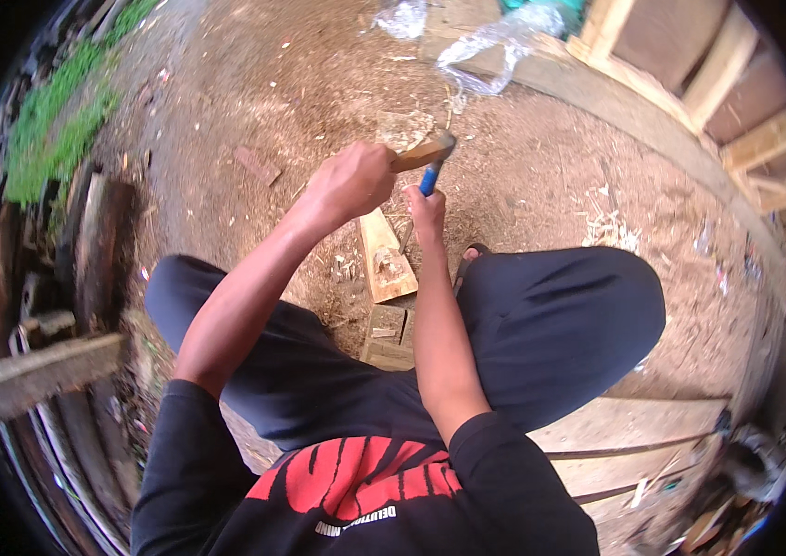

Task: The person sits on the ground and uses a hammer and chisel to carve a small piece of wood. They repeatedly strike the chisel to remove wood shavings and shape the piece.

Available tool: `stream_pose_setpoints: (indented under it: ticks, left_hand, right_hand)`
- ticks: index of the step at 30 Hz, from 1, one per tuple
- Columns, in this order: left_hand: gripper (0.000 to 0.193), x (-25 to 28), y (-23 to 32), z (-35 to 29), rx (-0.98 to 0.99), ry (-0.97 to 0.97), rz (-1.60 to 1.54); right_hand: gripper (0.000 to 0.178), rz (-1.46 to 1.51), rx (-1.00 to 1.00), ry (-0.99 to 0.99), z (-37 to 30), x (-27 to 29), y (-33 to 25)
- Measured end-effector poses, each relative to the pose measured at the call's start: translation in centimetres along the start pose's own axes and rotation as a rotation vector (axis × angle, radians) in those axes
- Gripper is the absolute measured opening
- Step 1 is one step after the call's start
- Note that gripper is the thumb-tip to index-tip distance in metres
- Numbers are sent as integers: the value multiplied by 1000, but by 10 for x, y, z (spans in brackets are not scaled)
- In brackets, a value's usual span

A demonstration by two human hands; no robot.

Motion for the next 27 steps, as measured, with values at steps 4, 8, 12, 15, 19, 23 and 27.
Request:
stream_pose_setpoints:
  ticks: [4,8,12,15,19,23,27]
  left_hand:
    - [27,11,12,10,71,-5,-62]
    - [26,4,16,22,-34,-26,21]
    - [27,29,39,30,107,-128,117]
    - [27,11,20,31,-11,16,126]
    - [25,21,36,49,111,-207,217]
    - [25,21,37,53,99,-113,204]
    - [25,11,21,67,81,-179,262]
  right_hand:
    - [19,-84,10,34,0,1,3]
    - [21,-106,-11,37,2,3,4]
    - [16,-131,-17,40,-1,1,5]
    - [17,-137,-48,19,-2,-3,0]
    - [23,-106,-59,42,11,5,9]
    - [26,-34,-58,-12,10,6,3]
    - [21,-116,-67,33,19,6,10]
Point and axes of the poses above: each hand's wrist, its own z-axis towards the middle knuckle, its own x-axis out of the back of the hand, y = z × x, the point moved 1 cm from there along z, towards the middle knuckle, and after that the axes turned 8 degrees about -x, right-handed, at the moved point
